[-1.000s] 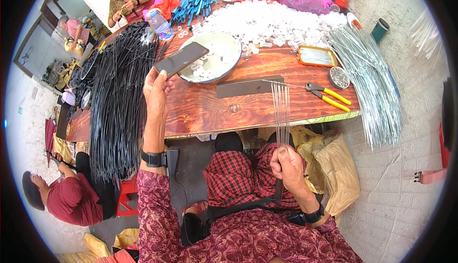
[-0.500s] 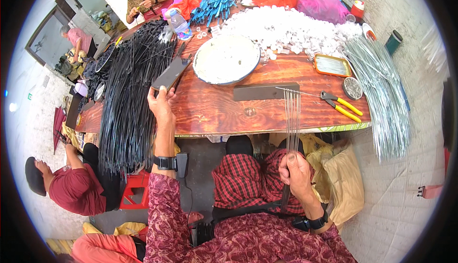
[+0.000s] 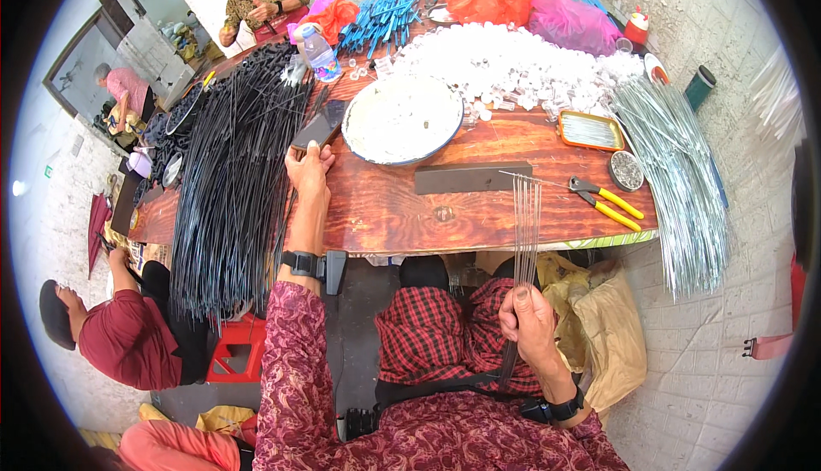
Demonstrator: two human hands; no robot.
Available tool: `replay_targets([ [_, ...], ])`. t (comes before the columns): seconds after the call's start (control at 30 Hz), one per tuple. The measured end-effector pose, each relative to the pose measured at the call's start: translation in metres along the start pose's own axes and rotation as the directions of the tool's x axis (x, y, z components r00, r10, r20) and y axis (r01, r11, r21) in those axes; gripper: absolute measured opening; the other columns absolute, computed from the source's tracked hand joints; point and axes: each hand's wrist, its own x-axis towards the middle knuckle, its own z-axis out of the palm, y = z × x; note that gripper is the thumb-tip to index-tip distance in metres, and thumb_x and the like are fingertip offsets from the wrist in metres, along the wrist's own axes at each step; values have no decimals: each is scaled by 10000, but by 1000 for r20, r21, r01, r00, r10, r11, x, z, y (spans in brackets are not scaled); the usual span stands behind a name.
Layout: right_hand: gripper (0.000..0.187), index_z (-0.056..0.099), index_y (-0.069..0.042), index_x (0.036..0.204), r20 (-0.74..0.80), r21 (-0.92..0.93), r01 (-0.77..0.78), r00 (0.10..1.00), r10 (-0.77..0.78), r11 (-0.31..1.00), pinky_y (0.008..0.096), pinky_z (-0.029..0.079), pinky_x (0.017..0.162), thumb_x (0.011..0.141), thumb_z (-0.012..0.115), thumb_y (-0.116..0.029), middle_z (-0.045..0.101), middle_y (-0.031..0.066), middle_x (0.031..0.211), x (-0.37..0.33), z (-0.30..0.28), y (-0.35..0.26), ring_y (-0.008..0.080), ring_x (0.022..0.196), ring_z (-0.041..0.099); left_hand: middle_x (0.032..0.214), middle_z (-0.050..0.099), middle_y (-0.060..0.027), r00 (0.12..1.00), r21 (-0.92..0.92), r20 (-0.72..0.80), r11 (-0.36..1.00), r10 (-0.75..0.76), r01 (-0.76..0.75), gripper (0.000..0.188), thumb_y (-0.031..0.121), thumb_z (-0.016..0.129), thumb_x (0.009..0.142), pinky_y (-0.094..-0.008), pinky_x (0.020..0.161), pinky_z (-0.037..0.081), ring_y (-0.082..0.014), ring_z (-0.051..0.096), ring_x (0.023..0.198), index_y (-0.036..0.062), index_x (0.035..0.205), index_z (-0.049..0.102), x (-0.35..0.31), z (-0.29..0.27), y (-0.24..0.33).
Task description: Group metal umbrella ribs and attach plastic components using hands and pliers.
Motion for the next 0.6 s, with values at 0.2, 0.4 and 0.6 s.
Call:
replay_targets([
  [0.2, 451, 531, -45, 891, -4, 16, -17, 1000, 17, 1000, 209, 342, 451, 1058, 476, -460, 480, -8, 656, 1, -2, 1, 48, 519, 416, 1023, 632, -115, 996, -33, -6, 996, -86, 86, 307, 47, 613, 975, -294, 632, 619, -183, 705, 791, 4, 1225, 442, 24, 18, -5],
  [0.4, 452, 534, -49, 884, -23, 10, -25, 999, 25, 1000, 209, 342, 451, 1056, 478, -464, 478, -7, 655, 3, -5, 3, 49, 520, 420, 994, 663, -111, 997, 30, 12, 996, -79, 79, 185, 56, 616, 971, -306, 706, 641, -191, 708, 826, -13, 1128, 547, 29, 28, -9],
  [0.6, 451, 536, -52, 879, -24, 20, -23, 999, 24, 1000, 209, 337, 449, 1057, 478, -462, 483, -10, 655, 7, -8, 1, 47, 515, 417, 972, 689, -150, 991, 96, 69, 989, -119, 112, 286, 35, 608, 968, -282, 624, 628, -180, 711, 762, -24, 1207, 462, 27, 20, -6],
])
